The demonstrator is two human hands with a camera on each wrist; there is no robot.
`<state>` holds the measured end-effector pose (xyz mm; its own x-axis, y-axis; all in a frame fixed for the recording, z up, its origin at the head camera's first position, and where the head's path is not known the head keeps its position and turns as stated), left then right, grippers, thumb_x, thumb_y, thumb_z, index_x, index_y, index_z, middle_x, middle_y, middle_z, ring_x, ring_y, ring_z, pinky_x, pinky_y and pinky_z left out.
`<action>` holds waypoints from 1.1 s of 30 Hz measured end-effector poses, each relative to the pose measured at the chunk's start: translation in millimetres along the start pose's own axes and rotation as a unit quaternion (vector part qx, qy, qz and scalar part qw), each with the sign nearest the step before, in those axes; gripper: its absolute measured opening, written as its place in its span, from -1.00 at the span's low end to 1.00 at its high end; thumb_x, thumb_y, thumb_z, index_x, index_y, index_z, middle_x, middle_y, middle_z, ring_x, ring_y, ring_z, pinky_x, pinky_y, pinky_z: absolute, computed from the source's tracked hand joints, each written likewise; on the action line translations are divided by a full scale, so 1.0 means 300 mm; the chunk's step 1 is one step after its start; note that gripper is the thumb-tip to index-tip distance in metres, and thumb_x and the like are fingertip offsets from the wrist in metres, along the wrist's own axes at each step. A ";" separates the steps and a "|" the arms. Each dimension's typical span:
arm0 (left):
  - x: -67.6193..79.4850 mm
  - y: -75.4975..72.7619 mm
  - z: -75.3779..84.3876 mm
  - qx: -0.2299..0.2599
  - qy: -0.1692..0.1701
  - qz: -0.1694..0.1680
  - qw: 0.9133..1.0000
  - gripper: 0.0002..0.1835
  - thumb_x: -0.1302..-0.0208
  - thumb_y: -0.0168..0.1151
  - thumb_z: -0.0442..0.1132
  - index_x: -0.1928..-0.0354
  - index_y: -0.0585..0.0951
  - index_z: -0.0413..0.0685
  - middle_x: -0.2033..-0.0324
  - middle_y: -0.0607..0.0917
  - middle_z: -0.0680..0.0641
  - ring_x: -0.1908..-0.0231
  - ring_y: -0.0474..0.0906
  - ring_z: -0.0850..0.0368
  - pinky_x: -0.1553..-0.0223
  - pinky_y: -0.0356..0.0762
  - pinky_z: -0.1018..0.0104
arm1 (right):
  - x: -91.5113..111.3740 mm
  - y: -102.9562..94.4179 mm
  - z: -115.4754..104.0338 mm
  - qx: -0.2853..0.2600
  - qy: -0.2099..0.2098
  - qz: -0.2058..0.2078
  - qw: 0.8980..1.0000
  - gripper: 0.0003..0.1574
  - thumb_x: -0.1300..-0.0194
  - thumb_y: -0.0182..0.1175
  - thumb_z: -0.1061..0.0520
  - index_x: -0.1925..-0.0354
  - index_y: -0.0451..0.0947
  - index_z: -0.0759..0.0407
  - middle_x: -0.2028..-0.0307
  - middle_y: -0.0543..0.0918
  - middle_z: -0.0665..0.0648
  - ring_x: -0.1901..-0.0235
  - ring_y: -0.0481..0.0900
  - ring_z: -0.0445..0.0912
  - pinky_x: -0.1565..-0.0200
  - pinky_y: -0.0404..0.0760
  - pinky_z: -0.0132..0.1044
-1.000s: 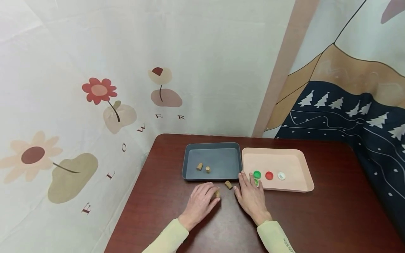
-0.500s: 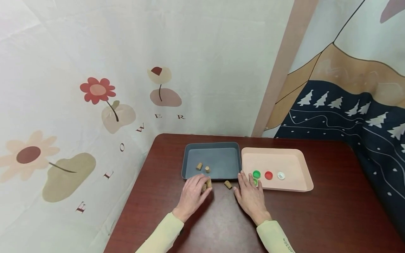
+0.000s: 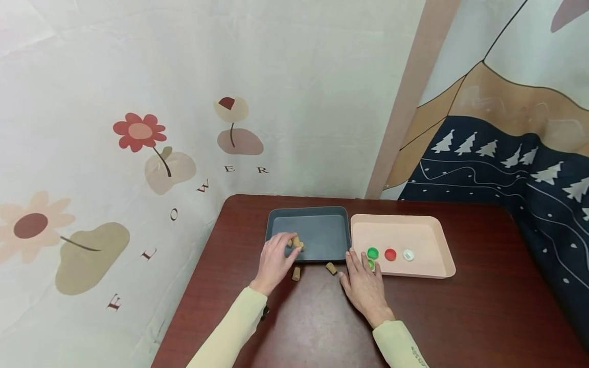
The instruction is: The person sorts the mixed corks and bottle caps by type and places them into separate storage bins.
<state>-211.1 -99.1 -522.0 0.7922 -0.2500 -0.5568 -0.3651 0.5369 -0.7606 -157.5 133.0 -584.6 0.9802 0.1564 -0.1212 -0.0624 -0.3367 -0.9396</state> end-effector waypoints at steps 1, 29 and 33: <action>-0.008 0.007 -0.001 0.003 -0.008 -0.005 1.000 -0.58 -0.23 0.53 -0.10 -0.10 0.70 -0.04 0.03 0.73 -0.04 -0.04 0.64 0.00 -0.07 0.58 0.03 | 0.000 -0.001 -0.001 0.000 0.000 0.000 1.000 -0.21 -0.51 0.18 -0.11 -0.50 0.33 0.28 -0.50 0.33 0.27 -0.48 0.24 0.31 -0.38 0.14 0.43; -0.066 0.265 -0.011 -0.042 -0.127 -0.173 0.976 -0.68 -0.33 0.44 -0.08 -0.08 0.71 0.03 0.00 0.74 -0.04 -0.01 0.66 -0.02 -0.19 0.49 -0.11 | 0.003 -0.010 -0.002 -0.013 0.002 0.006 1.000 -0.21 -0.47 0.22 -0.09 -0.48 0.37 0.28 -0.49 0.36 0.27 -0.46 0.27 0.32 -0.37 0.16 0.43; -0.059 0.273 -0.011 -0.052 -0.124 -0.184 0.974 -0.65 -0.35 0.43 -0.06 -0.12 0.70 0.04 -0.03 0.74 -0.04 -0.07 0.65 -0.03 -0.25 0.43 -0.17 | 0.004 -0.011 -0.001 -0.012 -0.002 0.013 1.000 -0.22 -0.47 0.22 -0.08 -0.47 0.38 0.29 -0.48 0.37 0.27 -0.45 0.29 0.32 -0.36 0.17 0.42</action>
<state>-256.7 -53.4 -575.7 0.9676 -0.2017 -0.1516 -0.0706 0.3603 -0.9302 -156.0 134.1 -581.6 0.9774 0.1515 -0.1477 -0.0841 -0.3624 -0.9282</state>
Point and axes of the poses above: each hand's wrist, its own x-axis away from the middle knuckle, its own y-axis out of the palm, z = x × y, the point moved 6 cm from there along -x, towards the middle knuckle
